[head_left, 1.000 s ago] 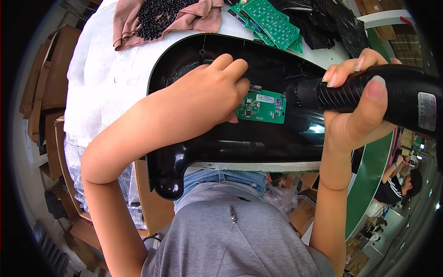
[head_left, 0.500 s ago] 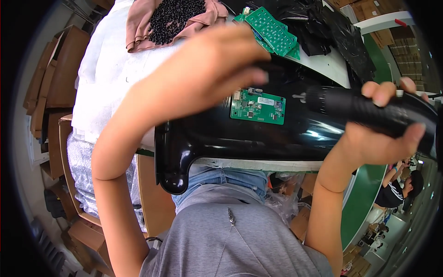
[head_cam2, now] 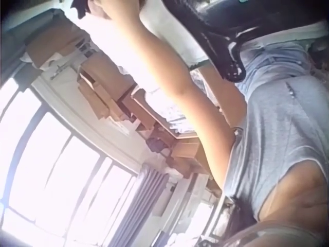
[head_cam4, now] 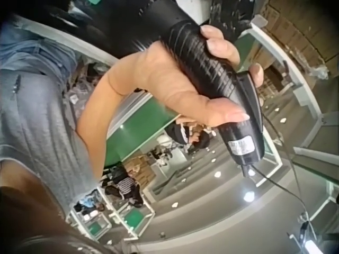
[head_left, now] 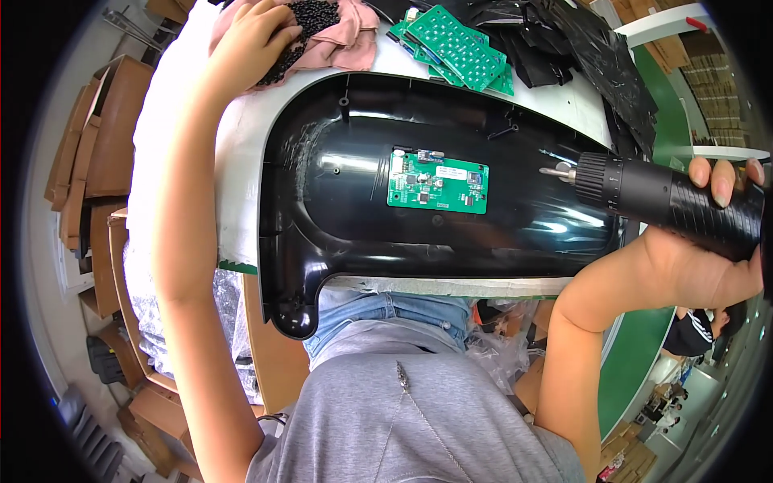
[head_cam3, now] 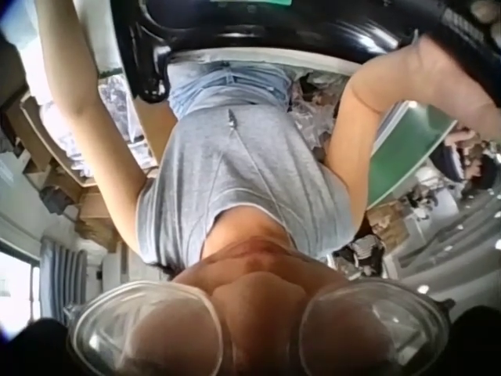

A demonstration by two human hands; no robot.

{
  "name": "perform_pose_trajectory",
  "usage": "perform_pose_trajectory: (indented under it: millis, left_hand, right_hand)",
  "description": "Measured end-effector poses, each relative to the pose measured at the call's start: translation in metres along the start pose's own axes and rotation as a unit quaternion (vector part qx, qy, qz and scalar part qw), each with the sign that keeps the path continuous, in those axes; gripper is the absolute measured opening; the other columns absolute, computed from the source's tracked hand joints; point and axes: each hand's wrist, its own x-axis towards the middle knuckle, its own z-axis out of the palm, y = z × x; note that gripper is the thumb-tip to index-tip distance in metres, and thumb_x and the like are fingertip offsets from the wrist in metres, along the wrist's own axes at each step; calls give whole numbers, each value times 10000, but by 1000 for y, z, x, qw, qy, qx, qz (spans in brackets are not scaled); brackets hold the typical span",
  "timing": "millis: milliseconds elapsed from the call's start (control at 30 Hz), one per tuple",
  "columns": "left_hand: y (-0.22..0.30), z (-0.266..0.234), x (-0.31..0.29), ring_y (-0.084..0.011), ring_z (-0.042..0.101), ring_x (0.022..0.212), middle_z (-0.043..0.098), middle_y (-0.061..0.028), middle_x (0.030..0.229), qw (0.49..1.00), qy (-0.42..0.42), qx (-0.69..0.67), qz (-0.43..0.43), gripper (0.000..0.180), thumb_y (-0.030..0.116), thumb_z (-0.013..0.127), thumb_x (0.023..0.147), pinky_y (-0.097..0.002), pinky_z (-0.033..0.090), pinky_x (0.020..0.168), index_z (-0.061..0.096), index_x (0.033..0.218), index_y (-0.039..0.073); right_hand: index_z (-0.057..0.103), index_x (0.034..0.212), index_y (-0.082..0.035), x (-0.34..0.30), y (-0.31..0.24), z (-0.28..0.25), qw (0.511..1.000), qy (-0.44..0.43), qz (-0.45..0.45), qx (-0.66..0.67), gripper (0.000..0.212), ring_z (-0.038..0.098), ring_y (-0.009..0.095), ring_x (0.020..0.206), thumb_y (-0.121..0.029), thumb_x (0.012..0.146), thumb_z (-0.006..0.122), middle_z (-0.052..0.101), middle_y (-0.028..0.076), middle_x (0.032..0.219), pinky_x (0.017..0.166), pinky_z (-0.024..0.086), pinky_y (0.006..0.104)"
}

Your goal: The person picks up a circuit board and places it onto a black plastic panel, securing it with a power screwdriver. They then place the finished panel into a box, retrieve a new panel, and repeat the process.

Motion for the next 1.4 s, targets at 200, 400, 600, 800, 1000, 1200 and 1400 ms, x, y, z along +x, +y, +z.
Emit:
perform_pose_trajectory:
  millis: [200, 400, 600, 800, 1000, 1200, 1400]
  left_hand:
    - [10, -6, 2, -309, 483, 851, 507, -153, 855, 996, 79, -29, 3, 127, 122, 567, 750, -373, 401, 756, 559, 775, -3]
    - [79, -42, 1, -262, 521, 686, 528, -108, 816, 981, 88, 67, -158, 149, 132, 578, 763, -333, 435, 653, 578, 792, -14]
    - [71, -40, -11, -263, 510, 746, 519, -100, 796, 987, 4, -157, -32, 154, 111, 601, 754, -313, 417, 682, 566, 840, -13]
    - [132, -17, -36, -275, 516, 703, 518, -110, 719, 903, -81, -358, 222, 101, 99, 587, 761, -339, 426, 624, 548, 785, 9]
    - [128, -15, -39, -249, 500, 678, 512, -102, 717, 887, -60, -405, 211, 85, 61, 585, 764, -324, 407, 607, 537, 765, -10]
    - [124, -7, -40, -283, 505, 694, 514, -114, 706, 878, -22, -421, 228, 90, 72, 589, 751, -357, 413, 610, 544, 781, 0]
    - [122, -7, -40, -259, 502, 654, 511, -103, 690, 884, -14, -407, 231, 101, 78, 584, 767, -334, 409, 586, 539, 772, -12]
  right_hand:
    - [447, 975, 74, 1, 1, 1, 1000, -22, 21, 0, 489, 476, 208, 671, -356, 745, 468, 479, 136, 870, 628, 404, 373]
    - [455, 980, 49, -7, 3, 9, 1000, 9, 14, 24, 454, 481, 206, 685, -339, 745, 459, 493, 123, 955, 637, 407, 373]
    - [456, 979, 44, -18, 6, 29, 998, 4, 17, 54, 447, 484, 203, 687, -338, 746, 462, 500, 117, 962, 640, 411, 368]
    - [456, 977, 45, -26, 8, 32, 997, 15, 28, 75, 446, 487, 202, 681, -338, 749, 462, 507, 119, 944, 637, 416, 365]
    - [456, 975, 46, -31, 18, 50, 994, 14, 39, 104, 444, 490, 200, 675, -337, 751, 463, 514, 121, 926, 633, 420, 362]
    - [456, 973, 47, -29, 28, 60, 990, 7, 53, 132, 443, 493, 199, 669, -337, 753, 463, 521, 123, 908, 630, 425, 358]
    - [456, 971, 48, -29, 28, 63, 986, 3, 64, 155, 441, 496, 198, 664, -336, 755, 464, 528, 125, 890, 626, 430, 355]
